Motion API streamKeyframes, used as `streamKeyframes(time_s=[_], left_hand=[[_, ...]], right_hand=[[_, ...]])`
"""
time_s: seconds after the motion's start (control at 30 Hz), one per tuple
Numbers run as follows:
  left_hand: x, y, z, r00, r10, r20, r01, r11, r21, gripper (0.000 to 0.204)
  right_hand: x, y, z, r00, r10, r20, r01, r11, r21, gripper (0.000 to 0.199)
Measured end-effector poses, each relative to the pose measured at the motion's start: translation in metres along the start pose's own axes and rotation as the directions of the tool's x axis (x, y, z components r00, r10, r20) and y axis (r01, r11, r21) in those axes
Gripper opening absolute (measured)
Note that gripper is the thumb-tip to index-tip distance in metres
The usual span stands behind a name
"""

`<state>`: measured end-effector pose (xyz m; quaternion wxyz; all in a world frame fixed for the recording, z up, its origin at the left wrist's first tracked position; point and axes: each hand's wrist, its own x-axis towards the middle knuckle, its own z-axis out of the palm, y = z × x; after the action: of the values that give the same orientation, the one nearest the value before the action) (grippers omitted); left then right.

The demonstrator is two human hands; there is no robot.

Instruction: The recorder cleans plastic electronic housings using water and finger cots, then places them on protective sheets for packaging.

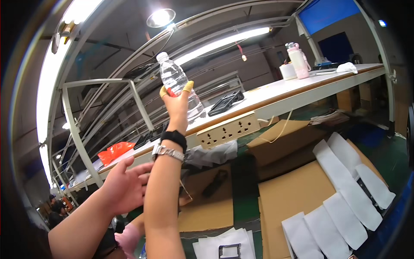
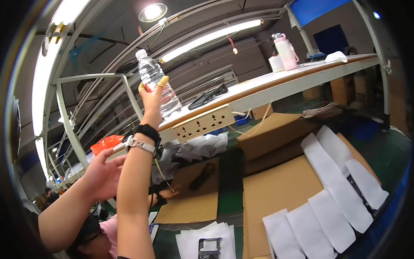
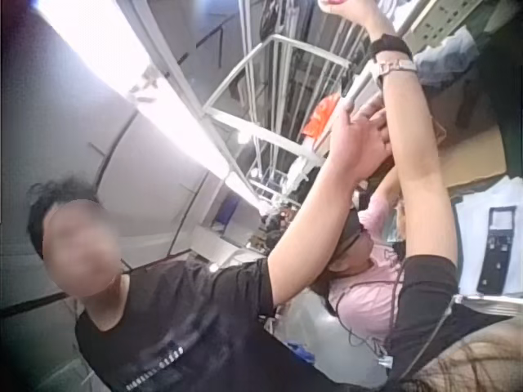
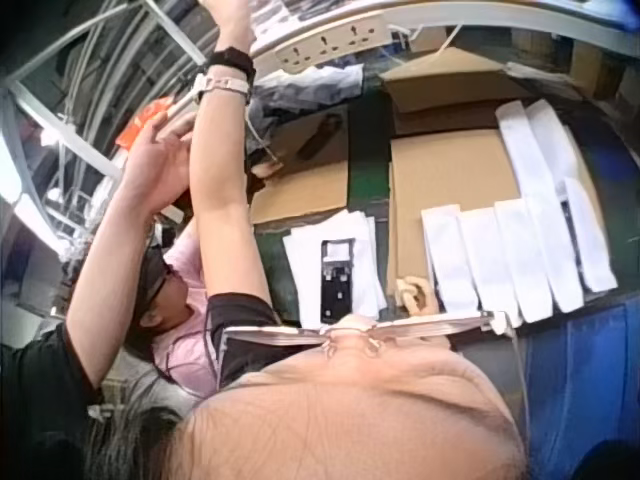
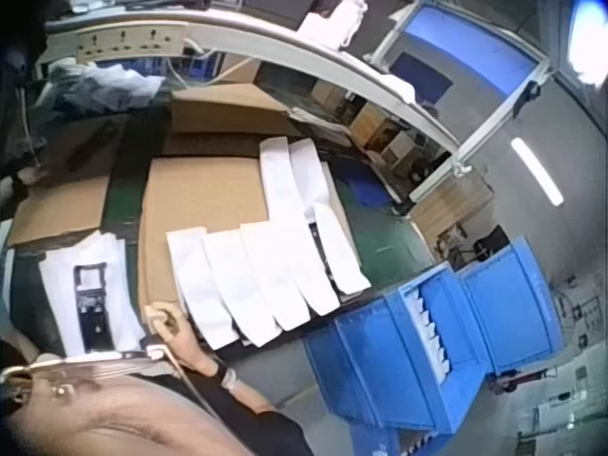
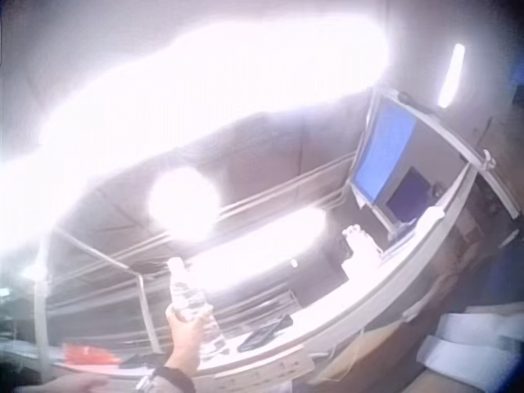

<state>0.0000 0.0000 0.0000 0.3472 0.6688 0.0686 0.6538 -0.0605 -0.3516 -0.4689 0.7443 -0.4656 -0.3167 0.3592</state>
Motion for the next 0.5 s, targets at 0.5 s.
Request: streamKeyframes(time_s=[0.5], left_hand=[[0.009,-0.047,-0.001,0.991,0.081,-0.104,-0.034,0.919,0.392,0.095]], right_hand=[[0.019,0.010,0.006,0.993,0.042,-0.111,-0.020,0.982,0.186,0.021]])
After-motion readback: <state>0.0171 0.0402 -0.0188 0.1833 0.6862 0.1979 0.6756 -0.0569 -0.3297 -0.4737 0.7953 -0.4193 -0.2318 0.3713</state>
